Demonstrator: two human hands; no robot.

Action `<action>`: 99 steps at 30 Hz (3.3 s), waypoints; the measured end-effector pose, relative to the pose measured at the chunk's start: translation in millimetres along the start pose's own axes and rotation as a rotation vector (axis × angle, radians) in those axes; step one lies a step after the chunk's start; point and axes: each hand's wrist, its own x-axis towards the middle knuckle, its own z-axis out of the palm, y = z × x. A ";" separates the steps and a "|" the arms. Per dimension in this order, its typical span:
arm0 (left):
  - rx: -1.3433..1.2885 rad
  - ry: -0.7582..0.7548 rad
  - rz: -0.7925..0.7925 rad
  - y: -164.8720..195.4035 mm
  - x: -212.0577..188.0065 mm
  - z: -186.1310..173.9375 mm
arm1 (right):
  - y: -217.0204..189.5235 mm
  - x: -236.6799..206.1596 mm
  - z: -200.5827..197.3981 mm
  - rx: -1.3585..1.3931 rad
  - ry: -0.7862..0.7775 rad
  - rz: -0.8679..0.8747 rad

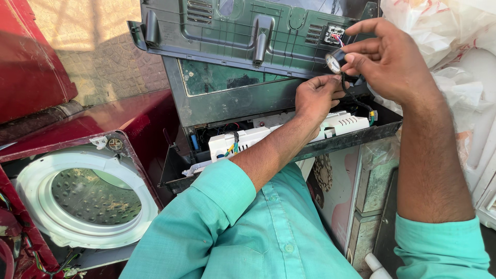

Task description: The person works on the exposed control panel of a top-load washing machine, handling wires and a cylindrical capacitor inside the panel, wrapping a connection with electrical tape, and fitting the capacitor back into the panel. They then lift and reposition the control panel assembly onto the machine.

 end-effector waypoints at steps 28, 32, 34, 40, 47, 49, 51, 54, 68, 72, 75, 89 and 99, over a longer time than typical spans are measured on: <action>0.074 -0.069 -0.144 9.2 1.2 -8.3 | 71.2 -24.0 21.2 -0.555 0.252 -0.182; 0.076 -0.052 -0.129 15.0 -1.6 -7.9 | 70.9 -21.8 19.8 -0.745 0.316 -0.339; 0.141 0.002 -0.074 18.0 -4.3 -4.8 | 69.0 -24.8 12.7 -0.828 0.323 -0.386; 0.322 0.129 0.093 20.9 -11.9 0.1 | 60.1 -28.7 -11.4 -0.654 0.217 -0.374; 0.373 0.089 0.048 18.1 -6.4 -1.9 | 63.5 -24.0 -20.7 -0.282 0.003 0.041; 0.399 0.102 0.028 20.8 -6.4 -3.1 | 64.7 -23.9 -17.8 -0.317 0.044 0.028; 0.423 0.128 0.008 24.3 -7.6 -1.3 | 62.9 -23.8 -16.6 -0.363 0.076 -0.060; 0.459 0.136 0.024 29.7 -11.6 -1.2 | 53.6 -22.3 -18.0 -0.206 0.138 -0.041; 0.372 0.123 0.070 25.5 -14.4 -4.5 | -1.8 44.0 30.6 -0.655 0.035 -0.090; 0.292 0.098 0.027 23.4 -9.7 -1.9 | 4.4 29.3 19.4 -0.559 0.342 -0.183; 0.214 0.065 0.012 20.0 -7.0 -3.3 | 18.0 3.1 1.6 -0.547 0.381 -0.229; 0.109 -0.060 -0.078 19.9 -1.4 -14.6 | 67.3 -16.7 22.2 -0.416 0.262 -0.169; 0.095 -0.082 -0.043 24.8 -1.2 -14.1 | 82.5 -9.9 25.0 -0.484 0.313 -0.232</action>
